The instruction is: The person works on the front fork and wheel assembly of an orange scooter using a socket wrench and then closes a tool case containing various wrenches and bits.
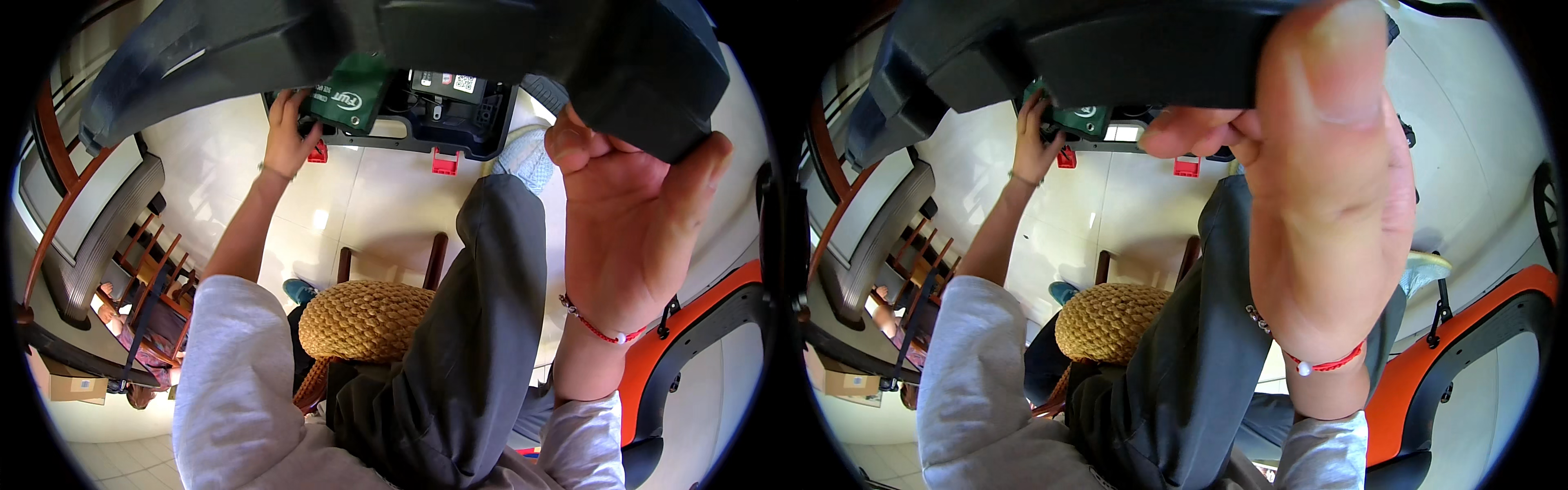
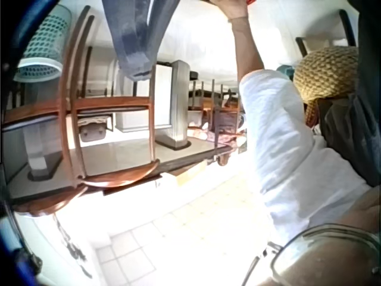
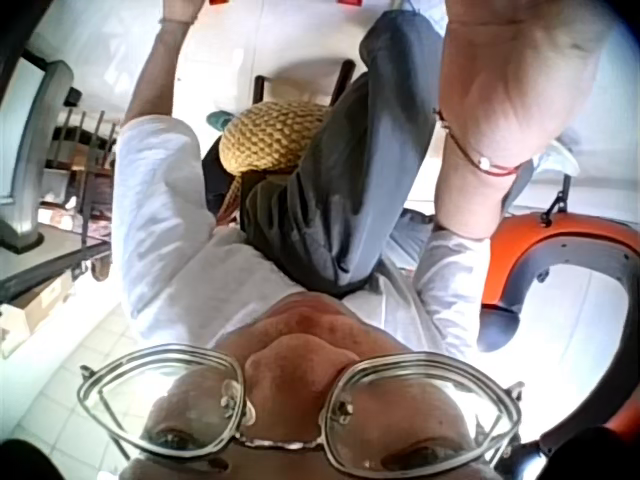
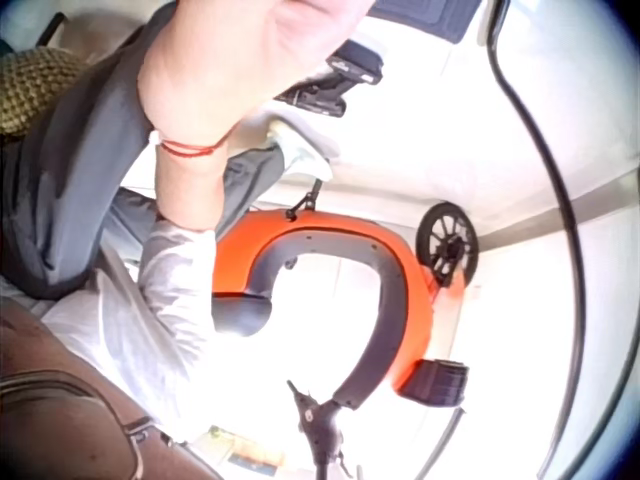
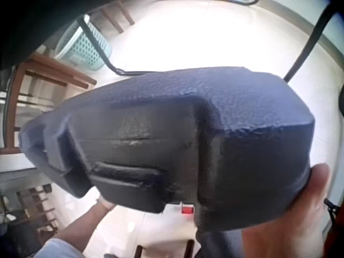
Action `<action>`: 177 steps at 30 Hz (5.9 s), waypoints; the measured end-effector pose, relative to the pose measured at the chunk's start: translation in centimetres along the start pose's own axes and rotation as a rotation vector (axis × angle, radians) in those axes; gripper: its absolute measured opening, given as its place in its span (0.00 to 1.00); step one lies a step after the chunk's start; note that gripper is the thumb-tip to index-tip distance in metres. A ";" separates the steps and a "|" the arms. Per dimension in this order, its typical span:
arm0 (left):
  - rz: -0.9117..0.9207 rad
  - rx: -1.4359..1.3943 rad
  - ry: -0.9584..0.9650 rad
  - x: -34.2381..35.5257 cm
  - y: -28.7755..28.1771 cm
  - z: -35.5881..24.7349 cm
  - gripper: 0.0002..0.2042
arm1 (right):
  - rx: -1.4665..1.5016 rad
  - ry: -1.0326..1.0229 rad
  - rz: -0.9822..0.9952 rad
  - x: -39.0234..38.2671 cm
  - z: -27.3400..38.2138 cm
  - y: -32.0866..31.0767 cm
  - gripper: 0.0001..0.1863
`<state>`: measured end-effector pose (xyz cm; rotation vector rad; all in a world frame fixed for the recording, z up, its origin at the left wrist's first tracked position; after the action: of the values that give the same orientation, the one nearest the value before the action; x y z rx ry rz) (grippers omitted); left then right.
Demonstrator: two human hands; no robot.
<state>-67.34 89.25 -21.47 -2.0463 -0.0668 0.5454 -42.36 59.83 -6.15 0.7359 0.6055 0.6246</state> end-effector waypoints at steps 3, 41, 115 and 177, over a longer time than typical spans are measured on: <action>-0.090 -0.170 -0.180 -4.1 0.0 1.3 0.24 | -0.007 0.008 0.005 0.1 -0.2 0.3 0.25; 0.123 0.029 0.144 -0.7 1.6 -8.5 0.21 | 0.070 0.120 0.107 0.0 -1.2 1.5 0.26; -0.516 -2.160 -0.494 -9.4 9.9 0.0 0.21 | 0.260 0.728 -0.364 -5.6 -20.7 -10.5 0.09; -0.607 -2.361 -0.816 -5.8 7.9 -5.5 0.10 | -0.159 0.314 -0.581 -3.5 -17.3 -10.8 0.16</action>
<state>-71.71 79.13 -23.77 -3.1122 -2.8585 0.9668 -53.32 58.32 -23.66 0.2844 0.9984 0.2413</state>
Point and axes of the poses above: each hand's wrist, its own x-axis towards the middle knuckle, its own y-axis out of the palm, z = x × y, the point moved 4 cm from there along x, towards the middle knuckle, and after that the axes turned 11 degrees about z, right-handed, at the moved point
